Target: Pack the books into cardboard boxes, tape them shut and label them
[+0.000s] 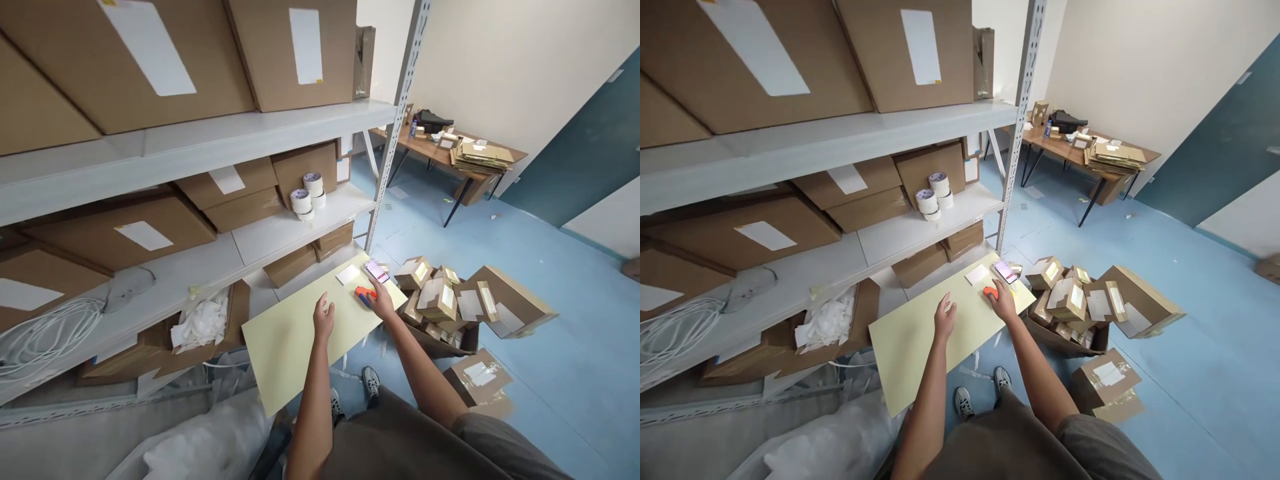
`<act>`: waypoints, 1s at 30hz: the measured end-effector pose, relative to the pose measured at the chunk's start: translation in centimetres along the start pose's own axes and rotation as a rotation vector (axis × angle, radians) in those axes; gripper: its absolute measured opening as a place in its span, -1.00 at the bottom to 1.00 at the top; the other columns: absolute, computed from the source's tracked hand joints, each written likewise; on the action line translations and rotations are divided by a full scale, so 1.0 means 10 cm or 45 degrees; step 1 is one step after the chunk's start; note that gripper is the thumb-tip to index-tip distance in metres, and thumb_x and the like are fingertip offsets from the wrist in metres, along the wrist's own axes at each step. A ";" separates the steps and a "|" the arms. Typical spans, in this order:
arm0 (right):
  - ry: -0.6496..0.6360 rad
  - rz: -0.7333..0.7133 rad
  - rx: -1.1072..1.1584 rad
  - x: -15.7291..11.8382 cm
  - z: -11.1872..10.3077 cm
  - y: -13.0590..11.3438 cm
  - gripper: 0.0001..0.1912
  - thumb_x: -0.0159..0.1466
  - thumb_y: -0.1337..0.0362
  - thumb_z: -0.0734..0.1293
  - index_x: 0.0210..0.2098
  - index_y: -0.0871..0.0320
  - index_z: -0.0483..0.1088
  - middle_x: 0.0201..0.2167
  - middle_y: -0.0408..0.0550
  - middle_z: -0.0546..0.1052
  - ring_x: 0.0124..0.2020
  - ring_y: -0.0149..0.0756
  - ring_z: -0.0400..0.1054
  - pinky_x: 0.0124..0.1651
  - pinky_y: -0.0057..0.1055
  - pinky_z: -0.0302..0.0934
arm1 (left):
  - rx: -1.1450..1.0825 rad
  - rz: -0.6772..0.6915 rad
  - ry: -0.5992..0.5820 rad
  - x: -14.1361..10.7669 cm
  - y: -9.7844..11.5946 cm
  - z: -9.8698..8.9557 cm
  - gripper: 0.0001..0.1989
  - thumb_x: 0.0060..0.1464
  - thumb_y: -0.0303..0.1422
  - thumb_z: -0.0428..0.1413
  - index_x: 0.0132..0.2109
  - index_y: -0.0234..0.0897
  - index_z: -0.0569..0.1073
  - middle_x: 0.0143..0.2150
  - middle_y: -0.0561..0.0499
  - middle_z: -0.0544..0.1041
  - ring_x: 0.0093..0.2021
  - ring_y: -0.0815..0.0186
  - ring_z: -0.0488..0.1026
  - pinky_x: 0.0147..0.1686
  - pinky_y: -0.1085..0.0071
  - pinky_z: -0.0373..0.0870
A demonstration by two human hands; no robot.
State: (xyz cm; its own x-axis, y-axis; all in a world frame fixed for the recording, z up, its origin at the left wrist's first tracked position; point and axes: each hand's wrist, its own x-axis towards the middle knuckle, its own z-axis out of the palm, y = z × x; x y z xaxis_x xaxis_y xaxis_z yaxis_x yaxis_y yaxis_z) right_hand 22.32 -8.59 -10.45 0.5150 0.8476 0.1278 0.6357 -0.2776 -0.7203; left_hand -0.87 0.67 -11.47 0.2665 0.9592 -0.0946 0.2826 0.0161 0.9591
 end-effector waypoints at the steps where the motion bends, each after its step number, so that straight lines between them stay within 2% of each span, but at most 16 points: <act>1: -0.025 0.035 -0.007 0.02 0.00 0.12 -0.41 0.35 0.20 0.27 0.36 0.10 0.32 0.32 0.13 0.43 0.32 0.02 0.31 0.33 -0.04 0.26 | 0.039 -0.043 -0.036 0.00 -0.02 0.07 -0.51 0.30 -0.24 0.13 0.33 -0.16 0.44 0.37 -0.18 0.45 0.28 0.13 0.47 0.17 0.25 0.48; 5: -0.135 0.238 -0.060 0.11 0.12 0.61 -0.46 0.38 0.24 0.24 0.33 0.17 0.36 0.26 0.15 0.49 0.24 -0.02 0.40 0.25 -0.18 0.31 | 0.232 -0.282 -0.367 -0.07 -0.13 0.29 -0.57 0.24 -0.31 0.18 0.21 -0.30 0.55 0.15 -0.24 0.62 0.07 0.15 0.61 0.13 0.25 0.50; 7: -0.196 0.320 -0.108 0.17 0.24 0.82 -0.47 0.39 0.25 0.22 0.31 0.20 0.37 0.24 0.18 0.50 0.24 -0.02 0.40 0.25 -0.21 0.30 | 0.253 -0.324 -0.456 -0.16 -0.19 0.35 -0.57 0.23 -0.30 0.18 0.20 -0.31 0.56 0.14 -0.25 0.63 0.02 0.16 0.63 0.10 0.26 0.51; 11: -0.386 0.284 -0.249 0.26 0.56 1.13 -0.42 0.35 0.32 0.20 0.35 0.26 0.33 0.34 0.21 0.42 0.39 -0.01 0.24 0.37 -0.21 0.16 | 0.229 -0.300 -0.377 -0.40 -0.35 0.41 -0.55 0.24 -0.19 0.15 0.18 -0.29 0.57 0.09 -0.21 0.66 0.03 0.15 0.63 0.10 0.26 0.51; 15: -0.681 0.208 -0.492 0.20 0.84 1.38 -0.14 0.21 0.40 0.30 0.48 0.44 0.10 0.52 0.33 0.10 0.56 0.09 -0.12 0.52 -0.07 -0.15 | 0.215 -0.348 -0.293 -0.57 -0.54 0.43 -0.54 0.21 -0.12 0.15 0.11 -0.31 0.60 0.09 -0.22 0.66 0.03 0.13 0.63 0.15 0.19 0.49; 17: -0.717 0.177 -0.584 0.13 0.94 1.49 -0.07 0.17 0.44 0.31 0.51 0.47 0.02 0.55 0.35 0.01 0.58 0.11 -0.19 0.54 -0.01 -0.24 | 0.197 -0.380 -0.242 -0.60 -0.62 0.45 -0.51 0.19 -0.07 0.15 0.10 -0.31 0.60 0.09 -0.23 0.66 0.05 0.11 0.63 0.15 0.18 0.49; 20: -0.614 0.042 -0.562 0.03 1.00 1.64 -0.12 0.17 0.47 0.27 0.49 0.46 0.08 0.52 0.37 0.10 0.54 0.14 -0.09 0.53 0.06 -0.18 | 0.176 -0.416 -0.191 -0.62 -0.69 0.53 -0.47 0.16 0.01 0.17 0.08 -0.30 0.61 0.05 -0.23 0.67 0.03 0.10 0.64 0.13 0.16 0.51; 24: -0.500 -0.146 -0.406 -0.01 0.95 1.74 -0.31 0.24 0.46 0.21 0.38 0.28 0.29 0.29 0.28 0.46 0.34 0.05 0.26 0.42 0.10 0.09 | 0.151 -0.419 -0.183 -0.60 -0.68 0.68 -0.46 0.16 0.03 0.17 0.08 -0.29 0.60 0.02 -0.22 0.68 -0.01 0.11 0.65 0.11 0.15 0.53; 27: -0.572 -0.018 -0.381 0.08 0.92 1.66 -0.39 0.25 0.44 0.24 0.30 0.25 0.35 0.18 0.26 0.52 0.23 0.01 0.37 0.34 -0.01 0.20 | 0.123 -0.400 -0.192 -0.59 -0.63 0.75 -0.48 0.16 0.00 0.17 0.07 -0.29 0.61 0.04 -0.22 0.68 -0.02 0.11 0.65 0.11 0.14 0.53; 30: -0.666 0.201 -0.337 0.23 0.92 1.49 -0.38 0.21 0.33 0.38 0.26 0.33 0.36 0.16 0.36 0.52 0.21 0.10 0.39 0.29 -0.04 0.21 | 0.120 -0.383 -0.191 -0.57 -0.58 0.75 -0.51 0.16 -0.02 0.18 0.06 -0.28 0.62 0.05 -0.22 0.68 0.00 0.12 0.65 0.13 0.14 0.53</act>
State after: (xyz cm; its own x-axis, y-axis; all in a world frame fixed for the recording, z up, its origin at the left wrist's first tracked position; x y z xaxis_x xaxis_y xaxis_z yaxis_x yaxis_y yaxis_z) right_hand 27.70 -6.58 -27.21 0.3062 0.8783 -0.3671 0.7309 -0.4640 -0.5004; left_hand 2.86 -6.99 -18.47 0.2887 0.8632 -0.4142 0.4509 0.2590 0.8541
